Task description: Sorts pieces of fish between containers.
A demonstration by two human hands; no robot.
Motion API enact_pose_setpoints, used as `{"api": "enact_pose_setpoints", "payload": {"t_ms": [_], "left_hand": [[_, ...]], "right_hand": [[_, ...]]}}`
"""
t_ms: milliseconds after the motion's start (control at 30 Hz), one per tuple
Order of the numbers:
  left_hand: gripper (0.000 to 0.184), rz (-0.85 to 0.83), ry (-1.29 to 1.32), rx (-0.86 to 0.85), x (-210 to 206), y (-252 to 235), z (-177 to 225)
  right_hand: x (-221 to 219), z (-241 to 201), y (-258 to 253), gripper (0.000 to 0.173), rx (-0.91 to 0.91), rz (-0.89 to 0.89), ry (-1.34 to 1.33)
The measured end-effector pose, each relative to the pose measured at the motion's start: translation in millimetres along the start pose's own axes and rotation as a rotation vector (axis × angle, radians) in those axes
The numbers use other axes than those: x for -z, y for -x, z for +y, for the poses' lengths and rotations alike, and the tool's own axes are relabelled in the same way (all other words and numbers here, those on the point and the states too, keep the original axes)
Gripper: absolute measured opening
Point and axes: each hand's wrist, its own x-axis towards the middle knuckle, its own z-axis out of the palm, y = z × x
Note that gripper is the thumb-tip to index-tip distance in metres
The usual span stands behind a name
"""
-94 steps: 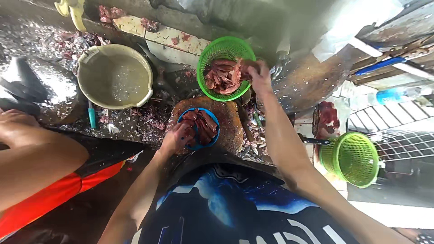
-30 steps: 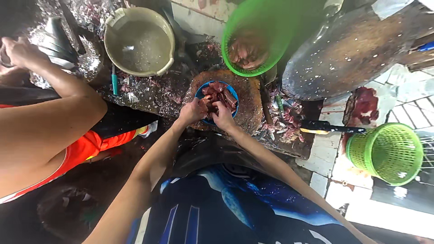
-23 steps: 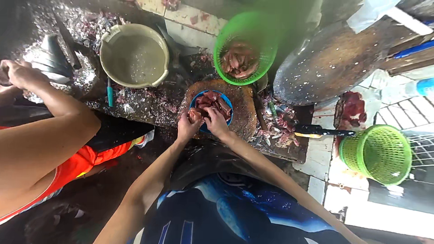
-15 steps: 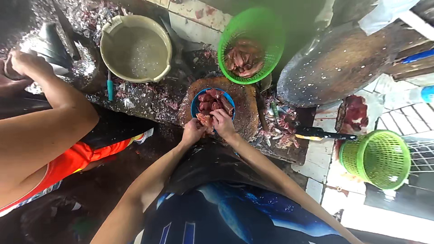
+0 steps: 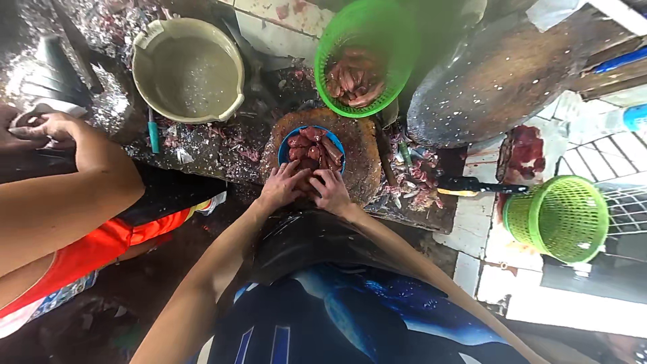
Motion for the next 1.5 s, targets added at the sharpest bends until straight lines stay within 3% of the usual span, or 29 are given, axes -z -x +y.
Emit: {"api": "enact_pose_setpoints", "payload": {"t_ms": [167, 333, 567, 700, 833, 1000, 1133, 1300, 1500], "left_hand": [[0.063, 0.045, -0.033, 0.079, -2.2, -8.2, 14.3], [0.066, 0.102, -0.133, 0.173, -8.6, -13.7, 27.3], [0.054, 0.111, -0.139, -0.009, -16.1, -24.9, 24.9], [0.069, 0.148, -0.102, -0.017, -15.6, -25.2, 23.2], [0.072, -0.001, -0.080, -0.048, -14.5, -26.1, 19.5], [0.059, 0.083, -0.008, -0.076, -3.2, -22.6, 10.5], [0.044, 0.305, 0.130, 0.099, 8.0, -16.9, -5.2], [0.038, 0.429, 0.207, 0.258, 26.4, -21.5, -14.4], [0.037, 0.449, 0.217, 0.339, 37.2, -40.7, -30.0]], "right_hand": [[-10.3, 11.0, 23.2, 0.033, -0.115, 0.143, -0.022], [-2.0, 16.3, 33.9, 0.022, -0.308, 0.241, -0.060], [1.6, 28.1, 47.4, 0.015, -0.326, 0.301, -0.050], [11.9, 38.3, 49.0, 0.018, -0.445, 0.339, -0.074], [33.4, 51.7, 40.1, 0.020, -0.558, 0.345, -0.080], [64.4, 68.3, 14.8, 0.019, -0.686, 0.285, -0.111], [73.9, 92.7, -10.7, 0.017, -0.695, 0.367, -0.130], [96.5, 131.2, -66.0, 0.023, -0.732, 0.350, -0.129], [125.7, 184.7, -164.0, 0.027, -0.737, 0.097, -0.004]]}}
